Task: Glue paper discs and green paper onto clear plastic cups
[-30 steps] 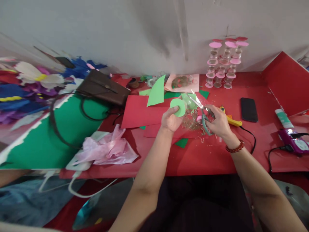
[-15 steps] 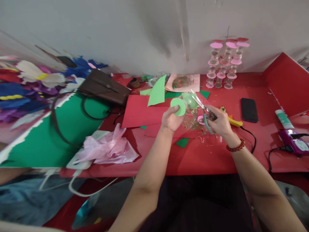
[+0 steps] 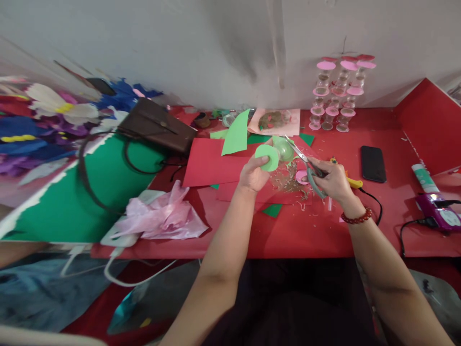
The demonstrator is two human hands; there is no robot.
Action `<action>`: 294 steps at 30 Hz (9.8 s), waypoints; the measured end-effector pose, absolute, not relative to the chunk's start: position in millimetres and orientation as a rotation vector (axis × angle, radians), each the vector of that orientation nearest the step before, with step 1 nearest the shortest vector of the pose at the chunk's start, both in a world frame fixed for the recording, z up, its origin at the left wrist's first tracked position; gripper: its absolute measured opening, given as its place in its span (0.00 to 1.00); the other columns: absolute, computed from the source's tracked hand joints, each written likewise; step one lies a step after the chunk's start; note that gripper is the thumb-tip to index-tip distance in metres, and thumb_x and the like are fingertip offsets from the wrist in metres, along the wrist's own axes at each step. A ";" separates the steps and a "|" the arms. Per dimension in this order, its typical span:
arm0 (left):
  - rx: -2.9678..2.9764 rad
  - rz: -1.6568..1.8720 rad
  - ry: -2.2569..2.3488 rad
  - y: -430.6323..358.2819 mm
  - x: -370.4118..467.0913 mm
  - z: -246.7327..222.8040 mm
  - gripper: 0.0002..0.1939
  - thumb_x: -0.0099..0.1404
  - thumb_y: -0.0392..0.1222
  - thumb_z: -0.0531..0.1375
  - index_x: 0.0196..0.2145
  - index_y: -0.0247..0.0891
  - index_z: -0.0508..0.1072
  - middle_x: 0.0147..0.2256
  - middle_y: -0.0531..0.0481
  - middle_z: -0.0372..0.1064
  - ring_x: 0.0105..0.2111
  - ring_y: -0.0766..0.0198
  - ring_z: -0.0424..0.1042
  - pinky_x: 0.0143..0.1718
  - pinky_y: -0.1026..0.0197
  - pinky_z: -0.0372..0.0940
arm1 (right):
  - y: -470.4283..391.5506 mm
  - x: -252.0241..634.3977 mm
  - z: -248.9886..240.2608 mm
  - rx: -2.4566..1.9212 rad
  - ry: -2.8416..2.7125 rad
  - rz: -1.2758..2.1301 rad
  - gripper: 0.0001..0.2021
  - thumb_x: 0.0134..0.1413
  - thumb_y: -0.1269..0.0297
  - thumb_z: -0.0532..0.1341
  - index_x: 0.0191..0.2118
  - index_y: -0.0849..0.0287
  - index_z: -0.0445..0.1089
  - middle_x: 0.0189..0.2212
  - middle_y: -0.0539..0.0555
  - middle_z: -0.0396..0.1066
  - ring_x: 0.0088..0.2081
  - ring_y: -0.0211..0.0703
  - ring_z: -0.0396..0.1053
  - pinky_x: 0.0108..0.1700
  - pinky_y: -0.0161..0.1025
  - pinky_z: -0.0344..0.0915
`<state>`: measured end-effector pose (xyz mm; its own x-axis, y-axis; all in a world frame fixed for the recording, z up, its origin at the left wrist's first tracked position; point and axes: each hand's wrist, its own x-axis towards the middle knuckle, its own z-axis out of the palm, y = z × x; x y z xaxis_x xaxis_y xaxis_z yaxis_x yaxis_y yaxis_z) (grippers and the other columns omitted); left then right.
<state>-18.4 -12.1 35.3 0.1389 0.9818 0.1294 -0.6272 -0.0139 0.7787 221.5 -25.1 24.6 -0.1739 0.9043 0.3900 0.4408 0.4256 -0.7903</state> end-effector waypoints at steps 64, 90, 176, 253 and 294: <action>0.871 1.241 0.584 -15.5 -12.3 32.3 0.46 0.52 0.44 0.75 0.67 0.45 0.69 0.34 0.55 0.79 0.36 0.63 0.79 0.42 0.60 0.74 | -35.7 211.6 33.9 -1.286 -1.522 0.623 0.21 0.53 0.41 0.71 0.39 0.54 0.71 0.24 0.46 0.63 0.27 0.37 0.59 0.30 0.38 0.58; 0.717 1.097 0.544 -24.8 18.3 21.9 0.32 0.56 0.38 0.72 0.58 0.45 0.75 0.41 0.49 0.82 0.46 0.52 0.82 0.59 0.44 0.74 | -31.1 203.8 14.5 -1.127 -1.197 0.875 0.18 0.58 0.53 0.66 0.50 0.49 0.61 0.32 0.48 0.67 0.30 0.41 0.68 0.31 0.40 0.66; 0.831 1.266 0.511 -16.8 -13.1 31.8 0.51 0.51 0.47 0.73 0.71 0.41 0.63 0.33 0.52 0.77 0.41 0.56 0.81 0.53 0.54 0.72 | -31.2 214.6 35.1 -1.127 -1.295 0.999 0.24 0.48 0.40 0.74 0.38 0.53 0.71 0.22 0.44 0.63 0.22 0.34 0.60 0.23 0.35 0.57; 0.431 1.489 0.553 -13.2 1.0 39.7 0.11 0.62 0.37 0.67 0.44 0.40 0.79 0.45 0.46 0.84 0.60 0.51 0.78 0.66 0.49 0.70 | -48.5 190.9 26.1 -1.024 -1.294 1.466 0.30 0.48 0.34 0.72 0.46 0.53 0.72 0.32 0.48 0.67 0.29 0.37 0.62 0.30 0.38 0.62; 0.503 1.441 0.595 -13.9 0.3 40.7 0.09 0.58 0.42 0.71 0.37 0.40 0.80 0.42 0.45 0.84 0.61 0.46 0.75 0.64 0.47 0.69 | -38.3 198.5 32.6 -1.083 -1.470 1.294 0.20 0.46 0.45 0.74 0.35 0.58 0.79 0.25 0.48 0.69 0.24 0.34 0.60 0.24 0.34 0.57</action>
<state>0.3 -13.9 40.7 0.0332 0.9967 -0.0743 -0.7584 0.0735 0.6477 198.5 -38.3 32.6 -0.2397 0.9688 0.0628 0.0600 0.0794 -0.9950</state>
